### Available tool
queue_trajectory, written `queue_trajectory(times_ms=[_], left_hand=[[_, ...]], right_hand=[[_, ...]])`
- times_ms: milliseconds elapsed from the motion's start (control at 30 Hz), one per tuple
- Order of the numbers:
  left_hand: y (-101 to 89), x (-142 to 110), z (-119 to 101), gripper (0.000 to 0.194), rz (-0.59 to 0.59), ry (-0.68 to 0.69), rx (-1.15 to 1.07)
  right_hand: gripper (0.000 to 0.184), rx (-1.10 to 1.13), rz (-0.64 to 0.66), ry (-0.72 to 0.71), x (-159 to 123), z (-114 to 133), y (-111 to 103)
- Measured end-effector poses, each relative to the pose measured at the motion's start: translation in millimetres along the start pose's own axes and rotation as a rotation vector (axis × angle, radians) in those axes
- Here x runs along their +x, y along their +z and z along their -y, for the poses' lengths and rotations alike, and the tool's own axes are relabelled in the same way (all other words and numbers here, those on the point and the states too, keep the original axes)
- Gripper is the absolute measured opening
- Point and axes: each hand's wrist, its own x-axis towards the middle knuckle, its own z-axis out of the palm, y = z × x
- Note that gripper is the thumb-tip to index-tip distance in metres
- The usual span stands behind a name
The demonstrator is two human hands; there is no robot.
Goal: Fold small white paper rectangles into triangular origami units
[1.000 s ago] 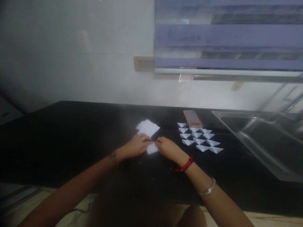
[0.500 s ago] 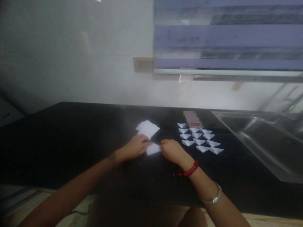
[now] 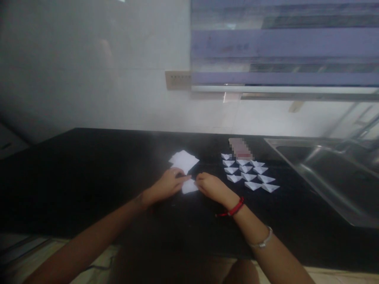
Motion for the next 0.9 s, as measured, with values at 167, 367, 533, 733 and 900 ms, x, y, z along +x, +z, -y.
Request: queue_trajectory(times_ms=[167, 367, 533, 733, 900], left_hand=[[-6.0, 1, -6, 0.031, -0.029, -0.251, -0.029], [-4.0, 2, -11, 0.027, -0.024, -0.361, -0.096], [-0.5, 4, -11, 0.015, -0.044, -0.403, -0.158], [1.0, 3, -15, 0.011, -0.004, -0.419, -0.21], [3.2, 3, -15, 0.028, 0.001, -0.384, -0.157]], right_hand=[[0.025, -0.001, -0.024, 0.035, 1, 0, 6], [0.026, 0.005, -0.015, 0.052, 4, 7, 5], [0.024, 0.013, 0.005, 0.084, 7, 11, 5], [0.022, 0.074, -0.018, 0.116, 8, 13, 6], [0.022, 0.089, -0.006, 0.128, 9, 15, 7]])
